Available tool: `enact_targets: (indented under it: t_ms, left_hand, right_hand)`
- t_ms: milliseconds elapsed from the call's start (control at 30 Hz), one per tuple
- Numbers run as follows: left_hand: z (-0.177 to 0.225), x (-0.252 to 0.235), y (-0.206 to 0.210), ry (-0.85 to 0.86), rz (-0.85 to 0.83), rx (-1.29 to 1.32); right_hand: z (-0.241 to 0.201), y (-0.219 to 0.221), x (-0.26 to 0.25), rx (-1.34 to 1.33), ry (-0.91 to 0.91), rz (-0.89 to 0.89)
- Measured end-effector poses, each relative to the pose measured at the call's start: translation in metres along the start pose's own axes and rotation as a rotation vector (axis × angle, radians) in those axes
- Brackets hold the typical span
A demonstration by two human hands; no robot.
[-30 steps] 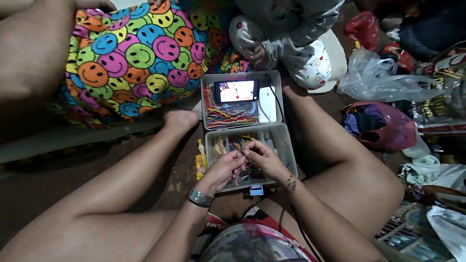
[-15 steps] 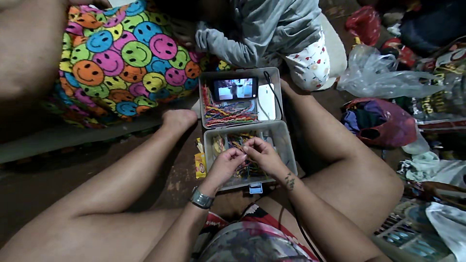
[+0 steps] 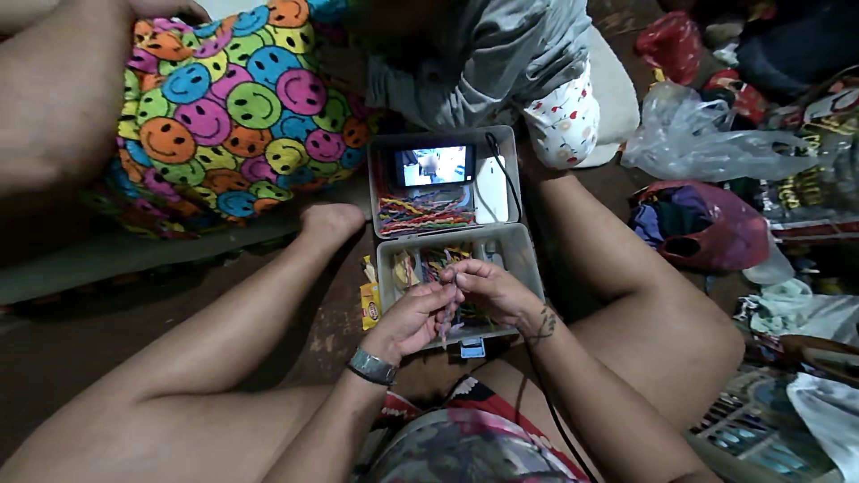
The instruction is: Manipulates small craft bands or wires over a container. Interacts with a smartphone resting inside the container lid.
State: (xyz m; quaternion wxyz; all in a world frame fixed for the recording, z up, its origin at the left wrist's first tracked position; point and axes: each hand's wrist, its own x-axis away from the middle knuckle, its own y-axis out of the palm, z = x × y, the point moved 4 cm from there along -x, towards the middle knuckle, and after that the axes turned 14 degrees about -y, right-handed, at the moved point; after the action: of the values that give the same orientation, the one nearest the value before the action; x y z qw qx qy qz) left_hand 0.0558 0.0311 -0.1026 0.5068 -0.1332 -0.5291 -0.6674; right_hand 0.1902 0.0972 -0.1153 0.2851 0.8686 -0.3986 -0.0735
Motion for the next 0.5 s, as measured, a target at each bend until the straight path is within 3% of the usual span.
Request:
enact_targets:
  t_ms: [133, 267, 500]
  left_hand:
    - [-0.003, 0.000, 0.002, 0.002, -0.049, 0.037]
    - [0.002, 0.006, 0.006, 0.116, 0.067, -0.080]
    - [0.011, 0.008, 0.001, 0.382, 0.373, -0.618]
  right_hand:
    - [-0.004, 0.007, -0.002, 0.029, -0.047, 0.016]
    - [-0.005, 0.009, -0.003, 0.011, -0.076, 0.083]
    - [-0.002, 0.010, -0.007, 0.069, -0.131, 0.195]
